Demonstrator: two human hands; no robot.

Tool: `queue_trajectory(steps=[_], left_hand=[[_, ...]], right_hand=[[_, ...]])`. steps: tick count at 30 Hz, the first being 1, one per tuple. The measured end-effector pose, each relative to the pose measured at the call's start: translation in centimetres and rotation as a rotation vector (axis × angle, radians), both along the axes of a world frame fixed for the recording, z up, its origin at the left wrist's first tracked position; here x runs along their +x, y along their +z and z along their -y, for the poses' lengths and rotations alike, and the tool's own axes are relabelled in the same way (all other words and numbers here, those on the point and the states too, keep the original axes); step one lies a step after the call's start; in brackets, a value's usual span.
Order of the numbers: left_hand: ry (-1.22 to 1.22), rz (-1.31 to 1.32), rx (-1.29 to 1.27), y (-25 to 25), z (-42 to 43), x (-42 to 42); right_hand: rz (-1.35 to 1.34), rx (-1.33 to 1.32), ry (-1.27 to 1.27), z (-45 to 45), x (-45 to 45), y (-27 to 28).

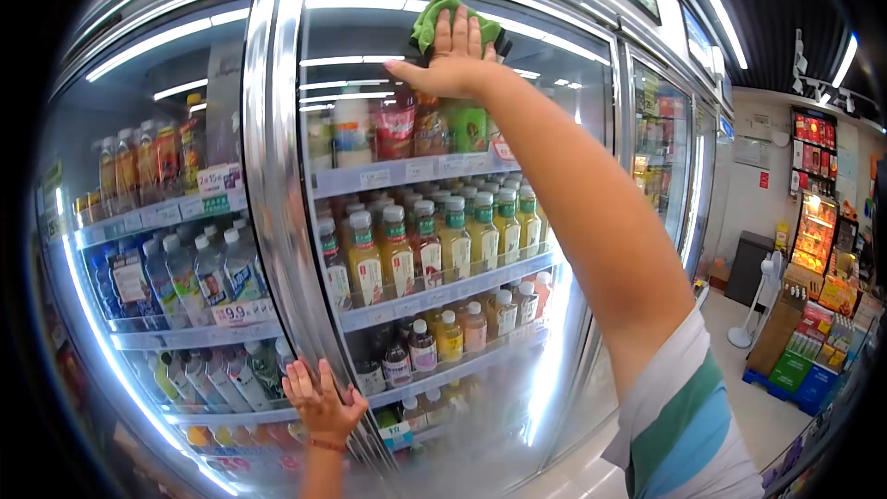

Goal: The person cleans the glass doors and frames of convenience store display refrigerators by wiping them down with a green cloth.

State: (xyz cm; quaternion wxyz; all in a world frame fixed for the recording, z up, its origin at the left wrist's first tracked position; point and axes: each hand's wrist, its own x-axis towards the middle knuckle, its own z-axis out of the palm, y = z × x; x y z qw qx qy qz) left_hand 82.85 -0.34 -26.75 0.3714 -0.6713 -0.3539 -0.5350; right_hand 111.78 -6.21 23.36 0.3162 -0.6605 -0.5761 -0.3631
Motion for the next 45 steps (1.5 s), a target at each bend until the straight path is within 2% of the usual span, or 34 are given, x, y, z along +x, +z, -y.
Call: queue_trajectory(steps=[10, 12, 13, 15, 17, 19, 20, 23, 26, 27, 36, 38, 42, 45], left_hand=[[-0.006, 0.022, -0.001, 0.0, -0.4, 0.3], [-0.041, 0.006, 0.096, 0.1, -0.7, 0.3], [-0.041, 0.003, 0.099, 0.1, -0.7, 0.3], [-0.027, -0.003, 0.096, 0.1, -0.6, 0.4], [-0.019, 0.001, 0.069, 0.2, -0.4, 0.4], [-0.016, -0.001, 0.061, 0.1, -0.5, 0.4], [-0.021, 0.000, 0.060, 0.1, -0.5, 0.4], [-0.014, 0.004, 0.041, 0.1, -0.4, 0.6], [-0.029, 0.009, 0.050, 0.0, -0.6, 0.5], [-0.029, 0.008, 0.047, 0.0, -0.5, 0.5], [-0.035, 0.015, 0.043, -0.2, -0.7, 0.6], [-0.030, 0.015, 0.043, -0.2, -0.7, 0.6], [-0.035, 0.017, 0.049, -0.2, -0.7, 0.6], [-0.039, 0.018, 0.050, -0.2, -0.7, 0.6]], right_hand=[[0.247, -0.060, -0.112, -0.6, 0.1, -4.6], [0.269, -0.053, -0.110, -0.7, 0.2, -6.6], [0.347, 0.133, -0.087, -0.7, 0.1, -7.9], [0.329, -0.075, -0.105, 0.1, -0.3, -7.2], [0.227, -0.474, -0.133, 1.8, -1.0, -5.6], [0.269, -0.235, -0.080, 2.5, -1.2, -6.8], [0.268, -0.245, -0.073, 2.7, -1.4, -6.8], [0.324, -0.364, -0.289, 2.4, -2.2, -6.2], [0.351, -0.343, -0.303, 2.2, -2.5, -6.3], [0.318, -0.420, -0.322, 2.4, -2.6, -6.1], [0.324, -0.349, -0.307, 2.6, -2.3, -6.9], [0.346, -0.241, -0.174, 2.8, -1.7, -7.4], [0.317, -0.300, -0.203, 2.7, -2.0, -7.1], [0.336, -0.226, -0.200, 2.4, -1.8, -7.5]])
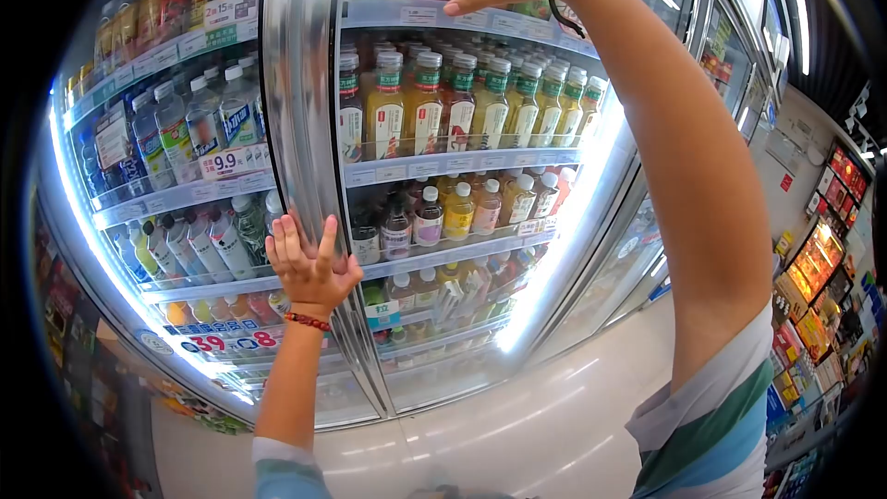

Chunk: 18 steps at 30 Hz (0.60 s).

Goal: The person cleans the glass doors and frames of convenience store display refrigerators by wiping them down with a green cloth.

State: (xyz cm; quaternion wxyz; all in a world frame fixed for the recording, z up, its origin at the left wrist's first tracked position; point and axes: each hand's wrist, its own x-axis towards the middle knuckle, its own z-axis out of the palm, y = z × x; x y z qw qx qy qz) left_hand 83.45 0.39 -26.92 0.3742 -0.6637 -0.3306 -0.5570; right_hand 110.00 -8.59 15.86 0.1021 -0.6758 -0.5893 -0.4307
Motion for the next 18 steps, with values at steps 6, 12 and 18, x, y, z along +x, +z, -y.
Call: queue_trajectory(steps=[6, 12, 18], left_hand=[[0.004, 0.006, 0.003, 0.2, 0.2, -0.1], [0.031, 0.021, 0.031, 0.1, -0.1, 0.2], [0.008, -0.001, 0.005, 0.0, 0.1, 0.1]], right_hand=[[0.006, -0.066, -0.015, -0.2, -0.4, -0.4], [0.524, 0.404, 0.424, -5.6, -0.2, -12.9], [0.382, -0.043, 0.688, -2.8, -3.1, -21.6]])
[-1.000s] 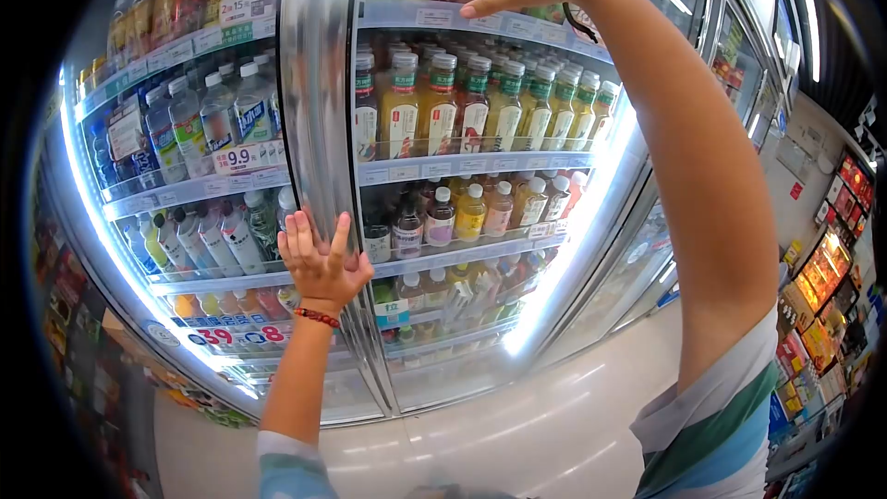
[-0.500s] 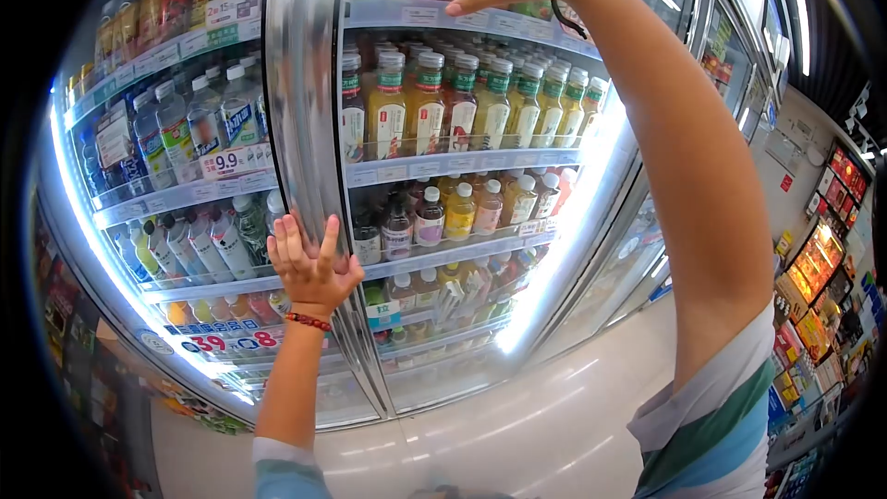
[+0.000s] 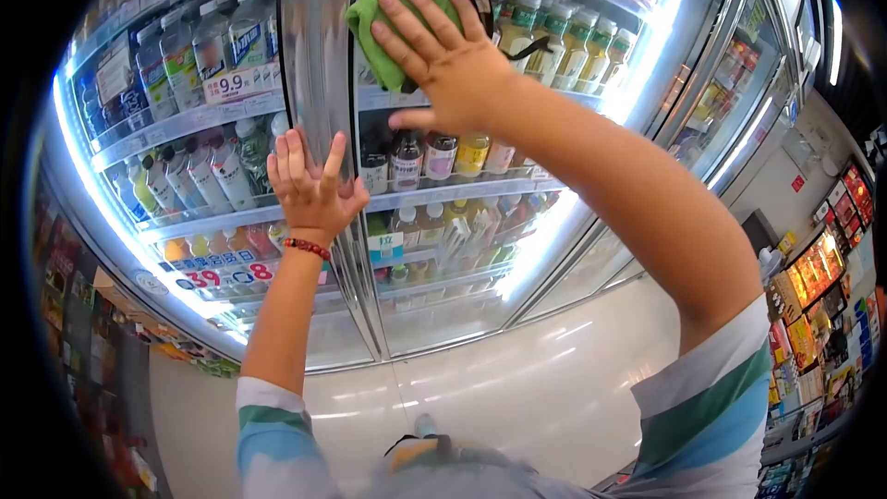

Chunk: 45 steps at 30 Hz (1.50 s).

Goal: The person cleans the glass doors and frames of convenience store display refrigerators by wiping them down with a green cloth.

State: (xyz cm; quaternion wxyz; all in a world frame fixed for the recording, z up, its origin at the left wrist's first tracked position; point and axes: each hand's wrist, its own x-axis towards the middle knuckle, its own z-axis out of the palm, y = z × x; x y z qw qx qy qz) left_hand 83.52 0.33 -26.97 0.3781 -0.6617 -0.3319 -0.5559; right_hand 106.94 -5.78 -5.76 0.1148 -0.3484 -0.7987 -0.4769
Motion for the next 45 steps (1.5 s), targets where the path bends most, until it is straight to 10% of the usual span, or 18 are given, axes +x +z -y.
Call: queue_trajectory(steps=[2, 14, 45], left_hand=[[0.000, 0.005, 0.017, 0.0, -0.2, -0.1], [-0.003, 0.016, -0.002, -0.1, -0.2, -0.1], [-0.030, 0.050, 0.035, -0.3, -0.7, -0.1]], right_hand=[[0.144, 0.047, -0.356, 1.1, -1.5, 1.5], [-0.197, 0.063, 0.095, -0.9, -3.0, -2.0], [-0.106, 0.064, 0.073, 0.2, -1.4, -9.8]])
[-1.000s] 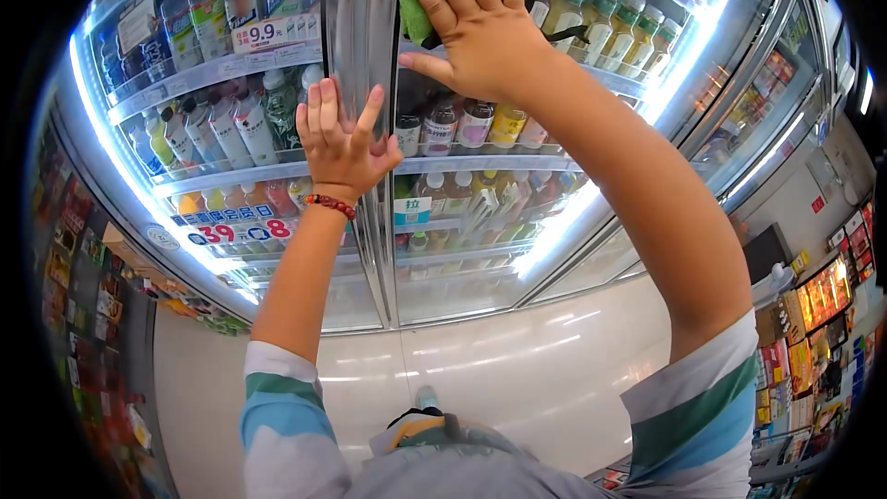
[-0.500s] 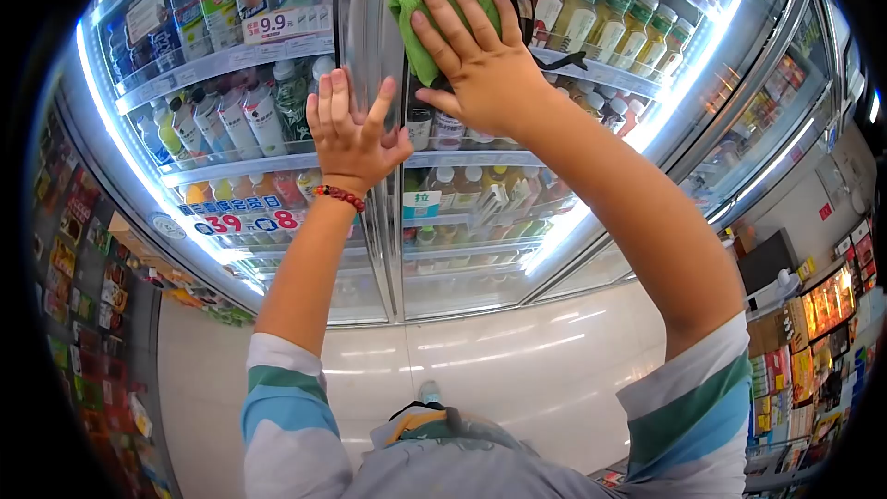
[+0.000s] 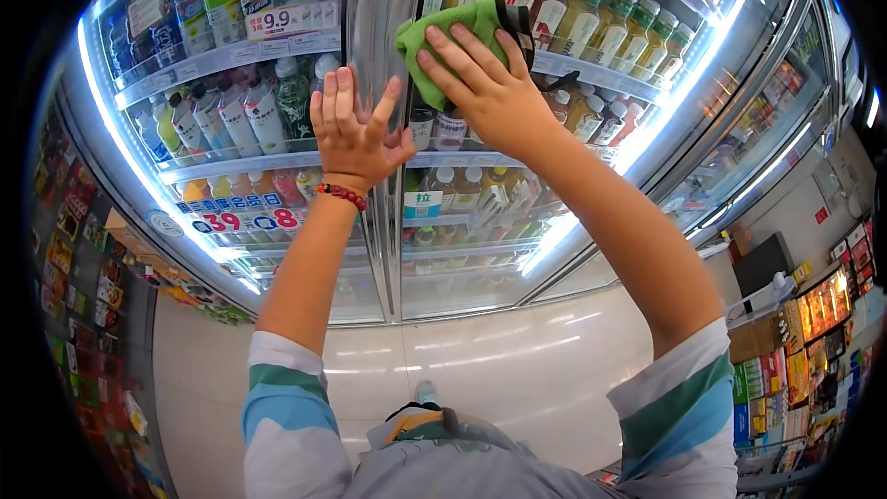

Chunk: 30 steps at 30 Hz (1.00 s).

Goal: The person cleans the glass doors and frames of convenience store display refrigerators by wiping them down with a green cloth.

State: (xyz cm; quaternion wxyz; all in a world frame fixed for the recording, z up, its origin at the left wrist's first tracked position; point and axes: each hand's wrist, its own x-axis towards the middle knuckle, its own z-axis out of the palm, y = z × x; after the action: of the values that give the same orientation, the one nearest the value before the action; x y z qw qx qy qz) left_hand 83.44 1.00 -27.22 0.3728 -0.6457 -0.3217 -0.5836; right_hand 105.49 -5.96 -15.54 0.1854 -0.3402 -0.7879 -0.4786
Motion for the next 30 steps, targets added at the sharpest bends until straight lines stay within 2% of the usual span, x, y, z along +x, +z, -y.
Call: queue_trajectory(steps=[2, 4, 6, 8, 9, 10, 11, 15, 16, 18, 20, 21, 23, 26, 30], left_hand=[[0.005, -0.002, -0.003, -0.1, -0.1, -0.1], [0.009, -0.001, -0.013, -0.2, 0.1, -0.1], [0.019, -0.003, -0.018, 0.0, 0.1, 0.0], [0.033, 0.001, -0.022, -0.1, 0.2, 0.1], [0.025, -0.028, -0.017, -0.1, 0.2, 0.0], [0.021, -0.032, -0.010, -0.1, 0.1, -0.1], [0.025, -0.030, -0.008, -0.1, 0.1, 0.0], [0.034, -0.059, -0.031, 0.1, 0.4, 0.1], [0.052, -0.063, -0.045, 0.0, 0.6, 0.1], [0.020, -0.069, -0.134, 0.7, 2.7, 0.7], [-0.124, -0.024, -0.303, 1.6, 6.6, 2.1], [-0.192, 0.002, -0.457, 1.9, 10.0, 3.1], [-0.226, -0.070, -0.565, 0.4, 16.2, 5.2], [-0.475, -0.245, -0.773, -3.3, 24.6, 7.7], [-0.623, -0.333, -0.997, -9.5, 30.4, 8.8]], right_hand=[[0.109, 0.037, 0.057, 0.9, 0.7, 0.6], [0.010, -0.047, 0.138, 3.2, 0.9, -0.1], [-0.521, -0.546, 0.121, 8.0, 0.5, -2.3], [-0.884, -0.681, 0.103, 12.8, 0.6, -8.4], [-1.020, -0.719, 0.173, 14.9, 0.9, -13.1], [-1.320, -1.099, -0.070, 18.9, -0.1, -16.0], [-1.181, -1.012, 0.002, 21.4, 0.2, -21.2], [-1.455, -1.482, -0.233, 32.6, -0.9, -31.9], [-1.629, -1.496, -0.235, 35.0, -1.3, -31.3], [-1.817, -1.536, -0.325, 38.2, -1.0, -33.9], [-1.749, -1.456, -0.439, 39.4, -1.3, -30.8], [-1.803, -1.364, -0.346, 39.7, -1.9, -29.1], [-1.760, -1.240, -0.226, 39.5, -2.5, -26.7], [-1.666, -0.927, -0.118, 38.3, -4.6, -23.1], [-1.487, -0.902, -0.129, 37.4, -6.2, -22.1]])
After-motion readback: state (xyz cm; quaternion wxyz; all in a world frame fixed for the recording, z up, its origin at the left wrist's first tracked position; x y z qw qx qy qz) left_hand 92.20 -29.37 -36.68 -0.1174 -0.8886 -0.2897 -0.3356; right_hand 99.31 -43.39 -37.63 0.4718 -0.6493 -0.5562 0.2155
